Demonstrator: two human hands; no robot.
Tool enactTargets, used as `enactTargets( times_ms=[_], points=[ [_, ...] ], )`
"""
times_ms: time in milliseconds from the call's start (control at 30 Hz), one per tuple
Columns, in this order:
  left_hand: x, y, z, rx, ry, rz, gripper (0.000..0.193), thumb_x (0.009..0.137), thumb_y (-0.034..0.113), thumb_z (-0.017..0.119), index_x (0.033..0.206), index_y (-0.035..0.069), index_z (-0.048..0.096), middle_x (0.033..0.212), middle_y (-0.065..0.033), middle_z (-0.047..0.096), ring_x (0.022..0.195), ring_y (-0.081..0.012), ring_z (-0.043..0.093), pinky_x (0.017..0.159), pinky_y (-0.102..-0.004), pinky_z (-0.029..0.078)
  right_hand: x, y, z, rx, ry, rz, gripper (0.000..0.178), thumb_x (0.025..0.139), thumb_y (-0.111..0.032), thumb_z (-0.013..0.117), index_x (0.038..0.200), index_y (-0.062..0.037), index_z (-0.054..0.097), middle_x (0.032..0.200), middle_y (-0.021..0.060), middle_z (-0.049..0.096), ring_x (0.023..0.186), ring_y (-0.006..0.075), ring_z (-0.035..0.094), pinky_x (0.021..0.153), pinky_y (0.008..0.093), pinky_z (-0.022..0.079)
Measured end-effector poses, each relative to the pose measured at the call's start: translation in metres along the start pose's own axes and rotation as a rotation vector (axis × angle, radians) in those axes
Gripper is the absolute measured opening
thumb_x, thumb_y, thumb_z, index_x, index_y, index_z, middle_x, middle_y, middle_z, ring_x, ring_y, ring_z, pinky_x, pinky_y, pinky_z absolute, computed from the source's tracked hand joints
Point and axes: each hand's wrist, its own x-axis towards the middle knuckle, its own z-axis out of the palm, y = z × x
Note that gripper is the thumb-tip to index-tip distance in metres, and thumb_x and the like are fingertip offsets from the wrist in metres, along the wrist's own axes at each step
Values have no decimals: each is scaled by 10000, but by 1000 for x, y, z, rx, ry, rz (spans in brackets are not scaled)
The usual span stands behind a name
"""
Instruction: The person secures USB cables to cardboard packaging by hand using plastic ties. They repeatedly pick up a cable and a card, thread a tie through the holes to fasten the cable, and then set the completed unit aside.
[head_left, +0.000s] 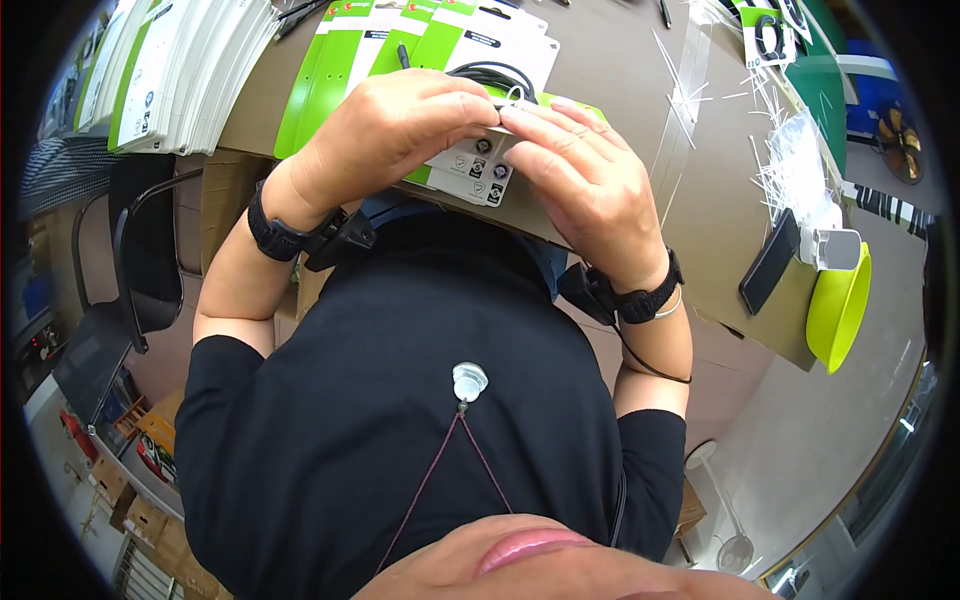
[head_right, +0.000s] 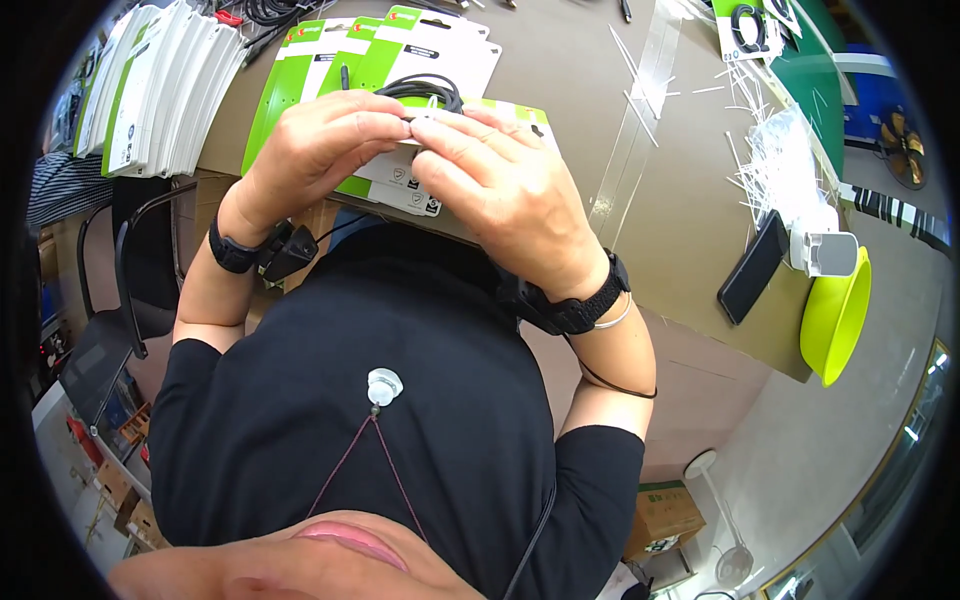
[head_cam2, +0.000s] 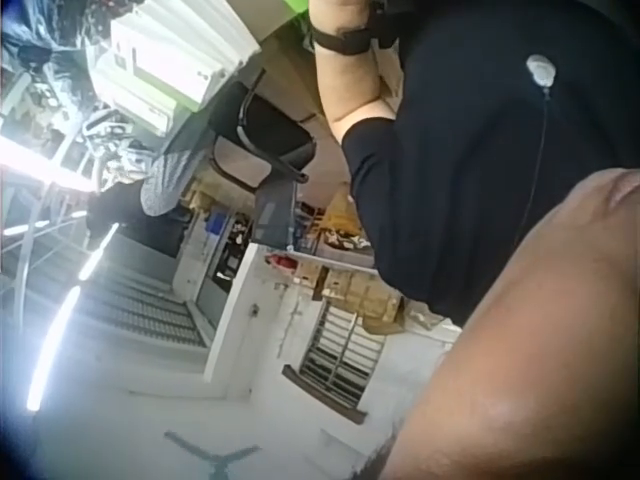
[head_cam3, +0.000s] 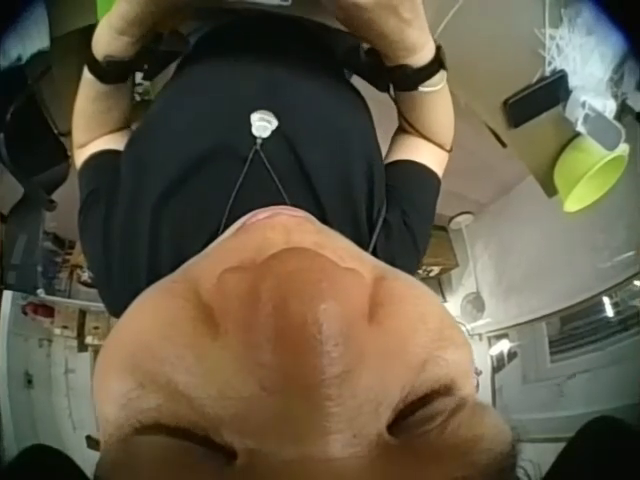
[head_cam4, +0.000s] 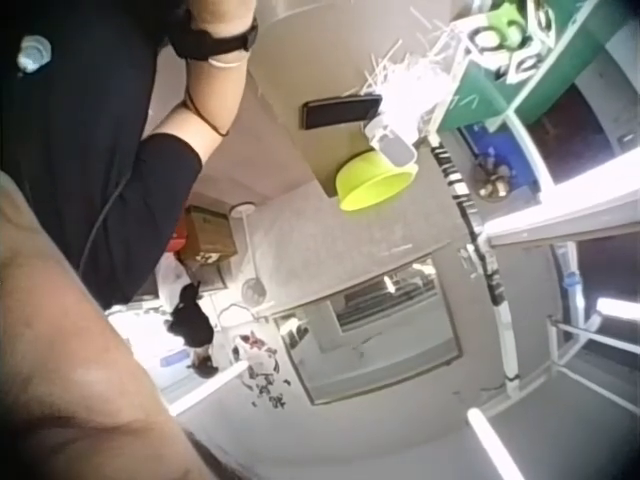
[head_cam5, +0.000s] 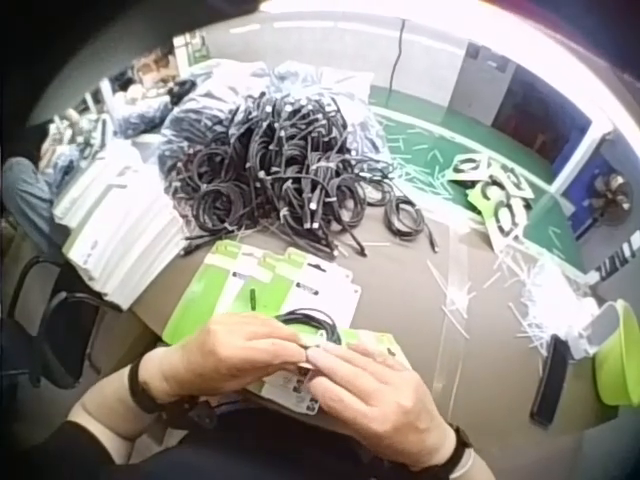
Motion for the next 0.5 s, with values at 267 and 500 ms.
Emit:
enactTargets(
  times_ms=[267, 500],
  points=[
    [5, 3, -1, 38, -45, -52, 278, 701, -59, 640, 953, 44, 581, 952, -100, 621, 852, -281, 624, 713, -331, 503, -4, 13, 2, -89, 31, -176, 146, 735, -49, 639, 875, -88, 650, 983, 41, 652, 932, 217, 631, 846, 376, 496],
    [4, -3, -4, -79, -68, -131, 298, 678, -96, 628, 927, 48, 553, 942, -85, 604, 869, -271, 613, 721, -322, 497, -10, 11, 1, 0, 78, -174, 174, 708, -72, 692, 876, -104, 657, 945, 21, 646, 883, 204, 622, 832, 390, 476]
  ],
)
